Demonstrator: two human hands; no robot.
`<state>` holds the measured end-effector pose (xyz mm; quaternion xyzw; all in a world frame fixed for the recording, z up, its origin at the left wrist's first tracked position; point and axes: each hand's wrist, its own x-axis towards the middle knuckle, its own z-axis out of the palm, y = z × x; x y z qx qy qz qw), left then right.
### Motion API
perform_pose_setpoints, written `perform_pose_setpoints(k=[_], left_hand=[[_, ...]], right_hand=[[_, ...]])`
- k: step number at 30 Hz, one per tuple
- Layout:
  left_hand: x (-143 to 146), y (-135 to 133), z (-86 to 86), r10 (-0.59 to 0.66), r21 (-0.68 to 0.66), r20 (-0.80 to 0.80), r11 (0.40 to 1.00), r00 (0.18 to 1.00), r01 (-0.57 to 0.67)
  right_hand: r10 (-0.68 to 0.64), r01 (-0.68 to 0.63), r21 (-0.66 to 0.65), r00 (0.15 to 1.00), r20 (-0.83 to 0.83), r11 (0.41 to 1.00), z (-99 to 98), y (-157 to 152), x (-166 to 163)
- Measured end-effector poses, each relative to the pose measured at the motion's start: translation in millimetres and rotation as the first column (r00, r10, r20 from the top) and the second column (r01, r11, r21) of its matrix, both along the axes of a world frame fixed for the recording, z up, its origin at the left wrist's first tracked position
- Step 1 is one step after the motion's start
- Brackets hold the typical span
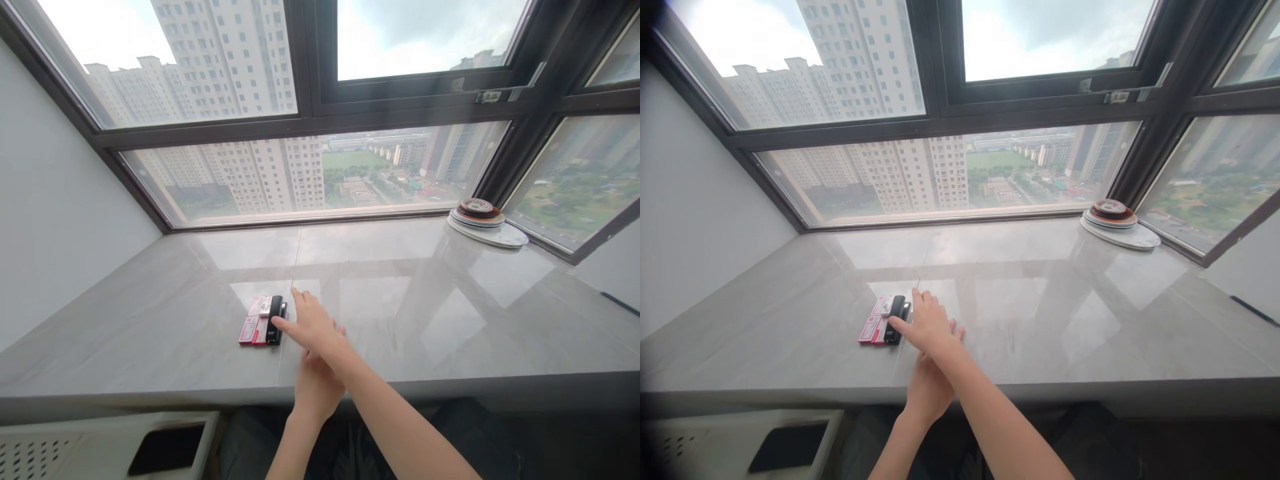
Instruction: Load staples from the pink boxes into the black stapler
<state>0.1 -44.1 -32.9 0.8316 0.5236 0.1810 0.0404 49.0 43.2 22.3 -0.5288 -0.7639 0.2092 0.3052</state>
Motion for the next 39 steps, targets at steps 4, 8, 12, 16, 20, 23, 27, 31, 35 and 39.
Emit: perform_pose_setpoints(k=[4,8,12,16,20,23,27,31,35,39], left_hand=[[-7,-3,-6.3,-0.015,-0.013,0.071,1.000,0.997,0.016],[-17,-9,4.7,0.031,-0.056,0.350,0.998,0.936,-0.012],[-12,-6,20.1,0.180,-0.060,0.419,0.984,0.890,-0.170],[7,6,22.1,0.079,-0.003,0.181,0.997,0.980,-0.080],[17,14,16.2,-0.011,-0.023,0.073,1.000,0.997,0.012],[12,17,13.2,0.038,-0.027,0.088,0.999,0.995,-0.036],[5,20,13.4,0.084,-0.024,0.114,0.996,0.990,-0.081],[-7,23,17.7,0.089,0.011,0.198,0.996,0.976,-0.093],[-41,23,23.0,0.427,0.115,0.246,0.878,0.870,-0.464],[-76,7,27.3,0.604,0.134,0.132,0.775,0.786,-0.617]], right_hand=[[0.026,-0.025,-0.020,0.998,0.058,0.999,4.7,21,-46],[0.052,-0.059,0.044,0.988,0.142,0.997,4.0,25,-6],[0.042,-0.044,0.057,0.998,0.037,0.997,-1.5,7,73],[-0.123,0.131,0.077,0.987,-0.103,0.988,-9.1,-18,113],[-0.193,0.226,0.073,0.932,-0.307,0.972,-9.7,-24,109],[-0.240,0.294,-0.035,0.700,-0.673,0.955,-9.9,-14,110],[-0.312,0.350,-0.229,0.204,-0.928,0.908,-23.6,-1,138],[-0.381,0.172,-0.354,0.164,-0.910,0.919,-43.1,-18,174],[-0.388,0.086,-0.379,0.269,-0.882,0.921,-47.8,-61,193],[-0.467,0.082,-0.489,0.465,-0.752,0.869,-43.7,-96,196]])
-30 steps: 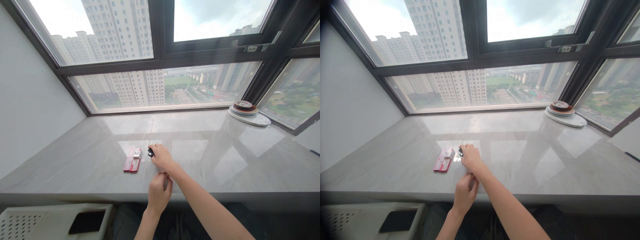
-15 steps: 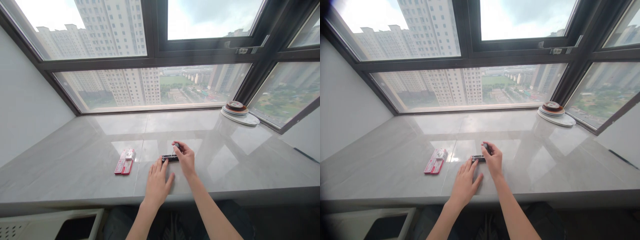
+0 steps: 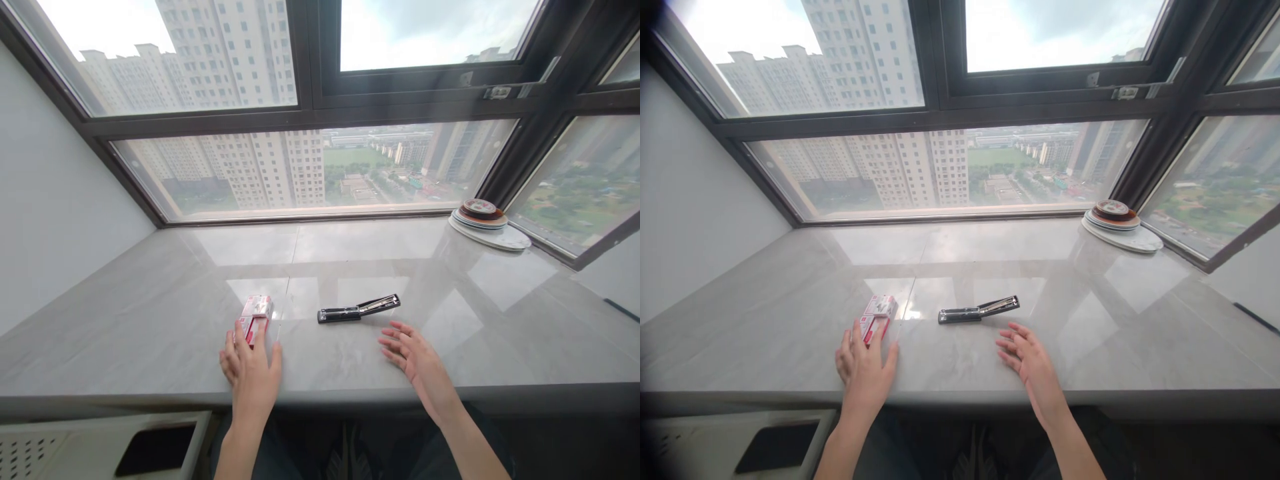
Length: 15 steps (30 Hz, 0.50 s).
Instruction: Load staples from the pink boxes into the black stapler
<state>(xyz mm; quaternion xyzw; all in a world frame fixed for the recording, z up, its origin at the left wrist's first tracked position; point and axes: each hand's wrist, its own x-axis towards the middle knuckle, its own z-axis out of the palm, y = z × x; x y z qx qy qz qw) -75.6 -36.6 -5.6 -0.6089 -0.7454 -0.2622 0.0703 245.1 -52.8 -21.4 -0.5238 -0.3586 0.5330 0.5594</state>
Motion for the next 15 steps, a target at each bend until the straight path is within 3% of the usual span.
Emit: perform_pose_setpoints(k=[4,8,11,15], left_hand=[[0,-13,2.8,-0.295,-0.072,0.081,0.951,0.952,0.300],[34,-5,1.5,-0.568,-0.042,0.273,0.799,0.777,0.599],[63,7,-1.1,-0.647,0.011,0.373,0.720,0.665,0.694],[76,17,-4.0,-0.661,0.029,0.443,0.686,0.606,0.727]], right_hand=[[0.280,-0.248,-0.151,0.926,0.255,0.957,5.9,-8,-14],[0.439,-0.402,-0.175,0.825,0.357,0.899,17.6,4,-36],[0.489,-0.441,-0.215,0.810,0.323,0.872,23.9,17,-41],[0.449,-0.379,-0.244,0.789,0.420,0.893,22.2,27,-18]])
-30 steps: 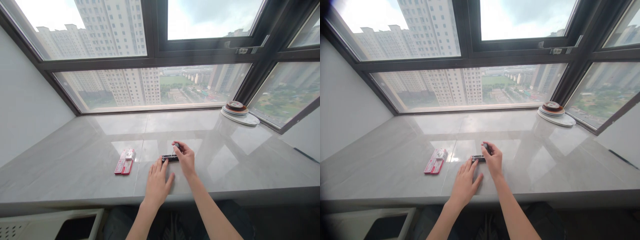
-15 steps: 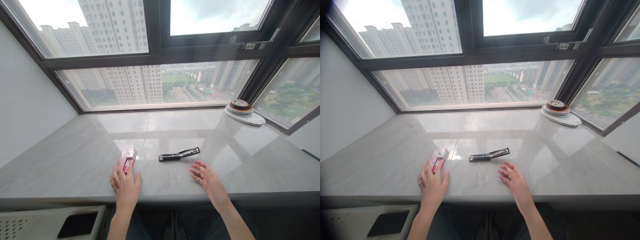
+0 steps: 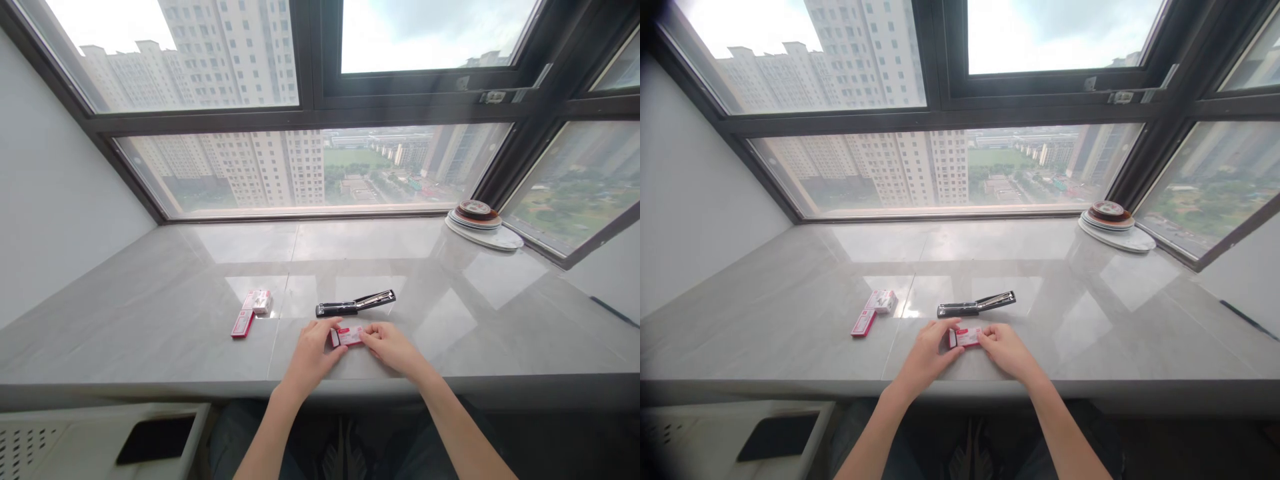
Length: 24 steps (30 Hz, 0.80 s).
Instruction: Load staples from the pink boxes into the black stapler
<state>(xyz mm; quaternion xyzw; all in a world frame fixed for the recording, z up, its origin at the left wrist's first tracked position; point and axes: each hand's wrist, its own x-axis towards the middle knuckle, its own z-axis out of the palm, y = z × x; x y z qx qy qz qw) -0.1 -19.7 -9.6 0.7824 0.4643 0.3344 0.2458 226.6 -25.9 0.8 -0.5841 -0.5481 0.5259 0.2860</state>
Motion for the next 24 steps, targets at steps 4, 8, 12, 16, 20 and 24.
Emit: perform_pose_setpoints(k=[4,8,12,16,20,24], left_hand=[[-7,0,-2.5,0.019,-0.018,0.024,1.000,1.000,-0.018],[-9,-2,-3.7,0.029,0.010,0.009,1.000,1.000,-0.029],[-8,-3,-1.6,0.033,0.011,0.014,0.999,0.999,-0.033],[-10,-4,1.7,0.020,-0.010,0.023,1.000,1.000,-0.020],[-11,-5,2.2,0.019,-0.023,0.037,1.000,0.999,-0.018],[-12,-5,2.5,0.017,-0.036,0.046,0.999,0.999,-0.016]], right_hand=[[-0.028,0.025,0.018,0.983,0.183,1.000,-1.4,1,33],[-0.118,-0.005,0.286,0.904,0.411,0.958,13.7,2,28],[0.013,-0.297,0.384,0.805,0.593,0.874,32.2,13,-9],[0.097,-0.451,0.339,0.705,0.702,0.826,38.3,29,-33],[0.135,-0.414,0.390,0.808,0.574,0.822,34.2,29,-22],[0.103,-0.290,0.405,0.900,0.424,0.867,18.5,14,12]])
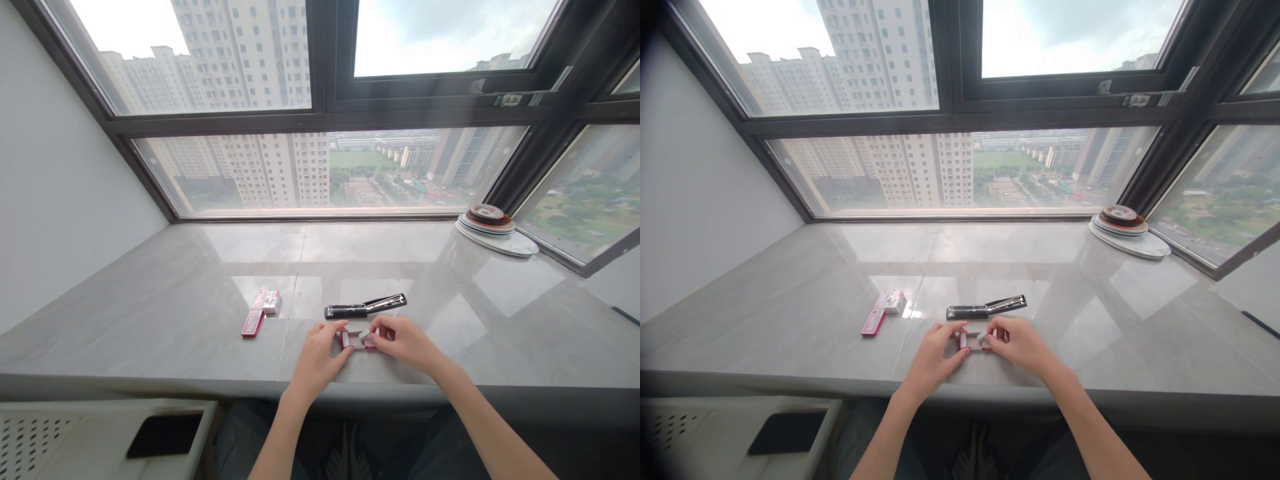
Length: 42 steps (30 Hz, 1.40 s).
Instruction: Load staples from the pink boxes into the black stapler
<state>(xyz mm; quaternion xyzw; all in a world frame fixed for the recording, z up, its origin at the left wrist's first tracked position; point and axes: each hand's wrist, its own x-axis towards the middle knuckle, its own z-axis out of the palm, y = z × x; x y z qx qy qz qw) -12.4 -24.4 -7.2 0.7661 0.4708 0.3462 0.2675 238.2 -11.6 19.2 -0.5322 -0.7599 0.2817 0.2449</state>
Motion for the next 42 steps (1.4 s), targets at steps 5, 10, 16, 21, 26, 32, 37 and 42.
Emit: perform_pose_setpoints(k=[5,10,16,21,26,32,37,42], left_hand=[[2,2,2.2,0.079,-0.010,0.036,0.997,0.996,-0.079],[23,0,-0.2,0.166,-0.046,0.007,0.985,0.986,-0.166],[22,4,-1.7,0.210,-0.025,0.023,0.978,0.977,-0.209],[-1,41,0.1,0.385,0.171,-0.114,0.916,0.916,-0.363],[-2,44,-7.8,0.224,0.138,-0.195,0.970,0.955,-0.199],[-3,18,-11.8,0.214,0.137,-0.196,0.972,0.957,-0.189],[-6,20,-9.9,0.214,0.130,-0.189,0.973,0.959,-0.191],[-6,21,-10.4,0.218,0.133,-0.169,0.971,0.961,-0.197]], right_hand=[[-0.126,0.125,-0.028,0.992,-0.024,0.992,-19.1,-13,27],[-0.067,0.066,-0.026,0.997,-0.027,0.997,-18.0,-16,18],[-0.083,0.083,-0.006,0.997,0.008,0.997,-2.3,-20,3],[-0.051,0.051,0.005,0.999,0.007,0.999,2.8,-21,-14],[-0.028,0.030,0.061,0.999,-0.036,0.998,4.6,-7,-31],[0.024,-0.026,0.123,1.000,0.018,0.992,7.7,19,-44],[0.081,-0.087,0.107,0.995,0.060,0.990,8.7,25,-52],[-0.025,0.012,0.114,0.993,0.118,0.993,10.4,19,-49]])
